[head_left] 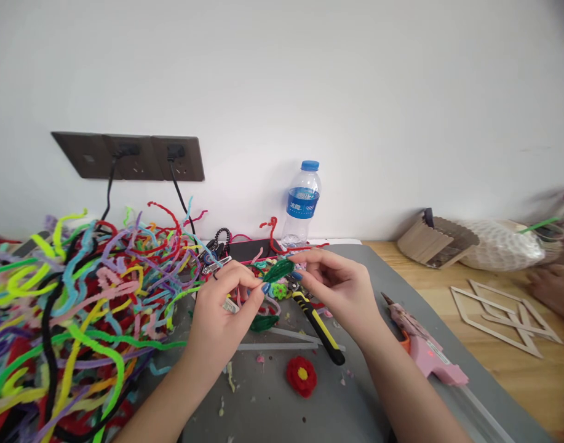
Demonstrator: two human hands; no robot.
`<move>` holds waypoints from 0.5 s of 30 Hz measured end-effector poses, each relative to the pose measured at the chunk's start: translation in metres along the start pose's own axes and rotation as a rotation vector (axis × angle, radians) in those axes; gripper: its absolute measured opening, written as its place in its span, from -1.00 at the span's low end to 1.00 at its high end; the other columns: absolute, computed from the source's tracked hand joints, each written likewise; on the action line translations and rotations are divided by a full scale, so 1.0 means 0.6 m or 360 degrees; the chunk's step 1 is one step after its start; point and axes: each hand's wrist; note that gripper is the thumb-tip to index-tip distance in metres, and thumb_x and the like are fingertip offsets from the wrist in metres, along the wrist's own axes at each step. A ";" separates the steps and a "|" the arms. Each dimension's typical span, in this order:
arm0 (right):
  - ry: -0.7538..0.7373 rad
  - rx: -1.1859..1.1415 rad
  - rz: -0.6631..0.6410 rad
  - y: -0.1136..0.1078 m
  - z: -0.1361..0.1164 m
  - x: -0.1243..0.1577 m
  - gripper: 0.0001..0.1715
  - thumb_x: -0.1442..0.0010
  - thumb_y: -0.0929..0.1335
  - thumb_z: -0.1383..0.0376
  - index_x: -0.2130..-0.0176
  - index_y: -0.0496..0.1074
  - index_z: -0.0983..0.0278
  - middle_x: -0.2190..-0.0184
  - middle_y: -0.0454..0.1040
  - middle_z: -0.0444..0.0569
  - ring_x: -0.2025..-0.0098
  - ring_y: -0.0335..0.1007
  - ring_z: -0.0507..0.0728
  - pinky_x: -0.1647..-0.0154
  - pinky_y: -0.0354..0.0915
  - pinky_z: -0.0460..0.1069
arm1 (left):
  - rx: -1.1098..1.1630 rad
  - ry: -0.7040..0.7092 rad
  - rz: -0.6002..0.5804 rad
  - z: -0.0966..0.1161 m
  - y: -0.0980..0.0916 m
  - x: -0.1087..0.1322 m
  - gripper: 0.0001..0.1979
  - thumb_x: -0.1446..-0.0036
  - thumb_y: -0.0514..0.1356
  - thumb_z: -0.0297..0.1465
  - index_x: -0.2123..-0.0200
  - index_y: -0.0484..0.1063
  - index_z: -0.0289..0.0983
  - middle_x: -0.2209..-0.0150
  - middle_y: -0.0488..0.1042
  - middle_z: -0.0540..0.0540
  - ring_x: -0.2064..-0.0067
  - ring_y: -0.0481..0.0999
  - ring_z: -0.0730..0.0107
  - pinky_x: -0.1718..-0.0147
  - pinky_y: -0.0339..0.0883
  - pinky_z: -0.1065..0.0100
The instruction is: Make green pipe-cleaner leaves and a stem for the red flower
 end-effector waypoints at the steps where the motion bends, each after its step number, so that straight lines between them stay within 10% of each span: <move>1: -0.0003 0.0002 0.0007 0.000 0.001 0.001 -0.82 -0.15 0.46 0.26 0.24 0.62 0.29 0.63 0.13 -0.24 0.60 -0.02 -0.02 0.59 -0.02 -0.06 | 0.0023 -0.0023 -0.0004 0.000 0.000 0.000 -0.79 -0.17 0.16 -0.55 0.49 0.33 -0.21 0.46 0.40 -0.02 0.36 0.44 0.35 0.42 0.29 0.37; 15: -0.0083 -0.0043 0.0049 0.003 0.001 0.001 -0.88 -0.13 0.45 0.32 0.27 0.60 0.28 0.62 0.13 -0.25 0.59 -0.02 -0.02 0.55 0.00 -0.05 | 0.0154 -0.0050 0.0000 0.001 0.002 0.002 -0.81 -0.17 0.18 -0.54 0.47 0.35 -0.21 0.45 0.38 -0.01 0.37 0.40 0.37 0.43 0.28 0.37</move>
Point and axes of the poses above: each hand's wrist, its own x-axis away from the middle knuckle, its own y-axis out of the palm, z = x × y
